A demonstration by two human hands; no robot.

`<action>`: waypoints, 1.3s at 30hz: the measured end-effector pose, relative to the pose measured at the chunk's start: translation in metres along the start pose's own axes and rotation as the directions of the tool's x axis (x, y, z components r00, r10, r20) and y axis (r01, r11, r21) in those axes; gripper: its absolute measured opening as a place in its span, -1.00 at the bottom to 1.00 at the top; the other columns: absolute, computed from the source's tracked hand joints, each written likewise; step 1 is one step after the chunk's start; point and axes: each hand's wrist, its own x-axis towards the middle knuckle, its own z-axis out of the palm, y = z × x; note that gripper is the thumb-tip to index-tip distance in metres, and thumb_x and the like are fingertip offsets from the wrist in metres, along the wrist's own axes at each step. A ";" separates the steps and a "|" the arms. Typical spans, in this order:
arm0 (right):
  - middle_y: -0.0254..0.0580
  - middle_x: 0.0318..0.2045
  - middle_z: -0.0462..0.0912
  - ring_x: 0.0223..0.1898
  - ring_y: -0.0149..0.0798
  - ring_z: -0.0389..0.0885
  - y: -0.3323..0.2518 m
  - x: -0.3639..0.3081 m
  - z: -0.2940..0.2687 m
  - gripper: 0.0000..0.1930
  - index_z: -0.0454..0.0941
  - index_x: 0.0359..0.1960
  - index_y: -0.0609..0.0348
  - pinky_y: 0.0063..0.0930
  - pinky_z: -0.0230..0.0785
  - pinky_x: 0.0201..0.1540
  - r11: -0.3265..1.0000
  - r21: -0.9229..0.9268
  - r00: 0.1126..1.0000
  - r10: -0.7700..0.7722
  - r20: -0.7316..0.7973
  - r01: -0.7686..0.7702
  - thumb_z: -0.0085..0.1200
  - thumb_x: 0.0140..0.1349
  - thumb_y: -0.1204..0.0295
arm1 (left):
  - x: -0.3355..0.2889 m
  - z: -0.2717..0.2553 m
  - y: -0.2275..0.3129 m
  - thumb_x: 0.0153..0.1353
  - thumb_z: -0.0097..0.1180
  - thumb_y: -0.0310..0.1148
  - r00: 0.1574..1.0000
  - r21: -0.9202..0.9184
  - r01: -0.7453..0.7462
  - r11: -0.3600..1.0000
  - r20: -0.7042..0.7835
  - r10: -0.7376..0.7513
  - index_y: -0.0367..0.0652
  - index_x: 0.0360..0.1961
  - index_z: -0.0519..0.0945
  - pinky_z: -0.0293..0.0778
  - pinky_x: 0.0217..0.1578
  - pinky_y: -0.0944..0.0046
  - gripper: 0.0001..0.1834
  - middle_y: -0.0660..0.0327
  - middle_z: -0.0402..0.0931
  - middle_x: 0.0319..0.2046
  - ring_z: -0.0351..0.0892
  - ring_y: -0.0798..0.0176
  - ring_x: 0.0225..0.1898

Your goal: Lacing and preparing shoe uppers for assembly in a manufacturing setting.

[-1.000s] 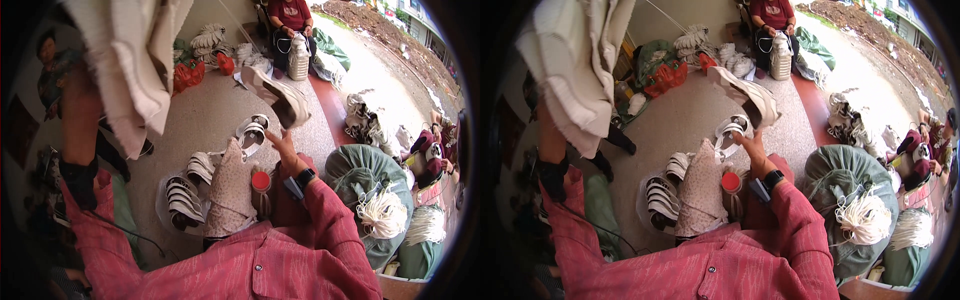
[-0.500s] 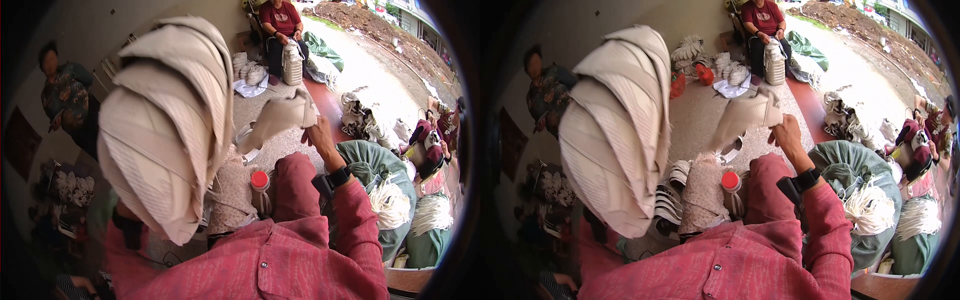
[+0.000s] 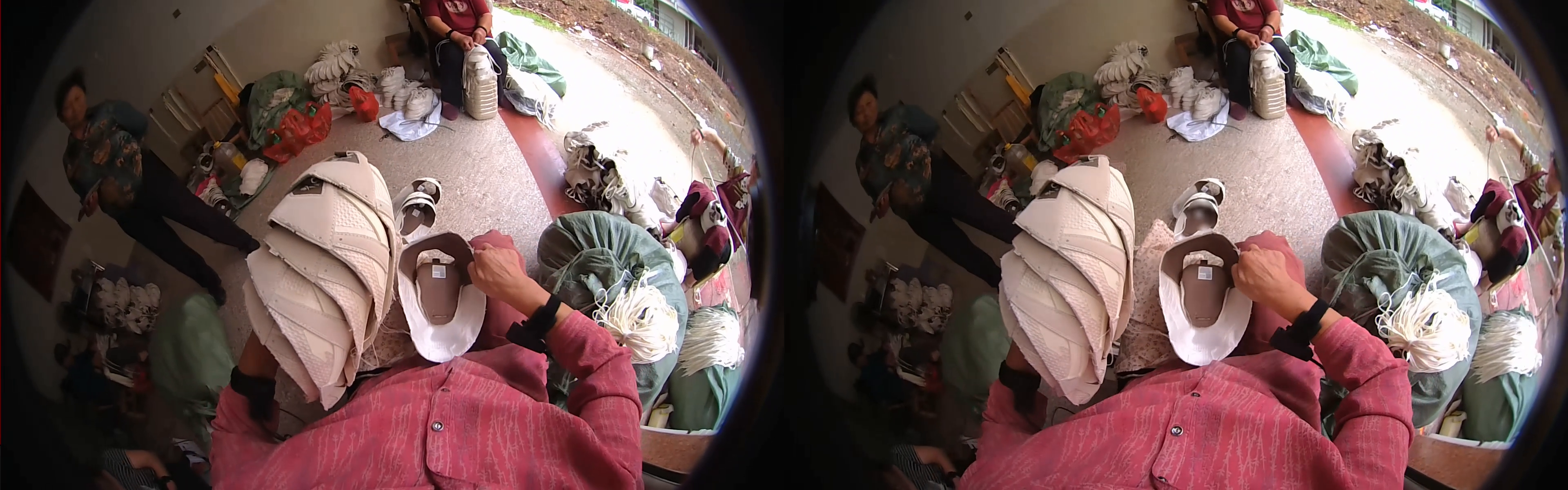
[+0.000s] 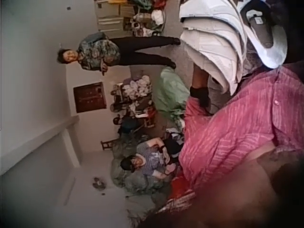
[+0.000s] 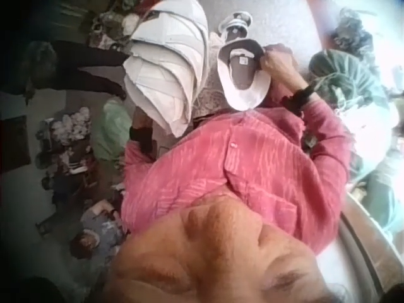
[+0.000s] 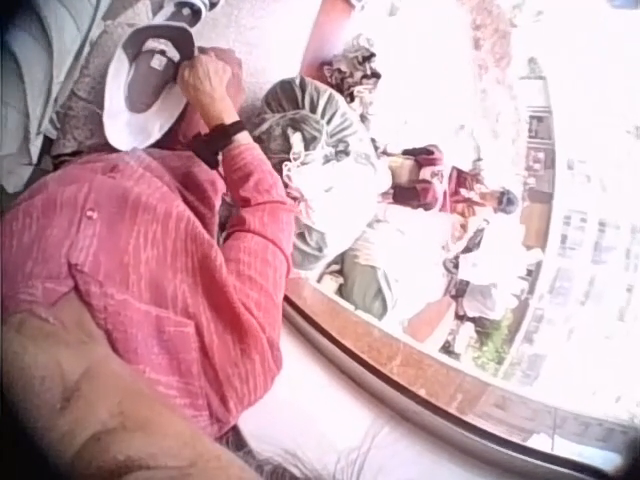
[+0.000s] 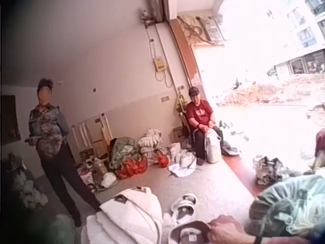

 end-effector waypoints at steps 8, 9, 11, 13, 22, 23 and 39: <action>-0.14 -0.56 0.56 -0.65 -0.27 0.56 -0.021 -0.005 0.004 -0.75 0.50 -0.22 0.37 -0.44 0.38 -0.76 0.545 0.728 0.900 0.129 0.417 -0.415 -0.07 0.23 0.38 | -0.013 0.009 -0.018 0.20 0.11 -0.38 0.998 0.067 0.048 0.997 0.035 -0.050 -0.24 0.09 0.45 0.40 0.10 0.19 -0.58 0.11 0.50 0.02 0.49 0.17 0.05; -0.12 -0.55 0.57 -0.65 -0.25 0.57 -0.019 -0.004 0.008 -0.72 0.49 -0.16 0.37 -0.44 0.39 -0.77 0.491 0.716 0.849 0.102 0.519 -0.497 -0.09 0.22 0.40 | -0.011 0.011 -0.020 0.20 0.11 -0.38 0.998 0.075 0.047 0.996 0.041 -0.051 -0.24 0.09 0.45 0.40 0.10 0.19 -0.58 0.11 0.50 0.02 0.49 0.17 0.05; -0.08 -0.50 0.59 -0.66 -0.22 0.57 -0.020 -0.002 0.011 -0.70 0.46 -0.10 0.40 -0.41 0.42 -0.74 0.463 0.751 0.870 0.105 0.481 -0.471 -0.16 0.21 0.45 | -0.013 0.010 -0.023 0.20 0.11 -0.37 0.997 0.086 0.046 0.995 0.056 -0.051 -0.25 0.09 0.44 0.40 0.10 0.19 -0.57 0.10 0.50 0.02 0.49 0.17 0.05; -0.04 -0.49 0.59 -0.66 -0.16 0.57 -0.032 0.003 0.012 -0.69 0.45 -0.07 0.39 -0.38 0.43 -0.73 0.482 0.847 0.972 0.165 0.165 -0.226 -0.21 0.21 0.49 | -0.019 0.009 -0.027 0.20 0.11 -0.36 0.996 0.093 0.043 0.995 0.079 -0.051 -0.25 0.10 0.44 0.40 0.10 0.19 -0.57 0.10 0.50 0.03 0.48 0.17 0.06; -0.10 -0.36 0.48 -0.56 -0.32 0.43 -0.096 0.040 -0.024 -0.49 0.21 0.22 0.22 -0.47 0.35 -0.64 0.395 0.919 0.927 0.342 -0.152 0.005 -0.33 0.16 0.58 | -0.018 0.019 -0.043 0.21 0.11 -0.34 0.995 0.141 0.056 0.988 0.071 -0.067 -0.25 0.11 0.43 0.39 0.11 0.18 -0.56 0.09 0.48 0.05 0.47 0.16 0.08; -0.04 -0.35 0.46 -0.55 -0.28 0.42 -0.098 0.037 -0.030 -0.51 0.20 0.19 0.27 -0.41 0.37 -0.60 0.289 0.957 0.903 0.416 -0.102 -0.025 -0.37 0.16 0.60 | -0.024 0.021 -0.050 0.21 0.11 -0.34 0.994 0.137 0.061 0.989 0.078 -0.072 -0.25 0.11 0.43 0.39 0.11 0.18 -0.56 0.09 0.48 0.05 0.47 0.16 0.08; 0.12 -0.13 0.53 -0.36 -0.17 0.50 -0.107 -0.001 -0.053 -0.27 0.01 0.37 0.19 -0.39 0.36 -0.14 0.811 0.572 0.934 0.103 -0.343 0.121 -0.23 0.05 0.68 | -0.033 0.005 -0.073 0.23 0.10 -0.29 0.973 0.225 0.065 0.972 0.204 -0.112 -0.26 0.13 0.42 0.37 0.13 0.16 -0.53 0.07 0.46 0.08 0.44 0.15 0.11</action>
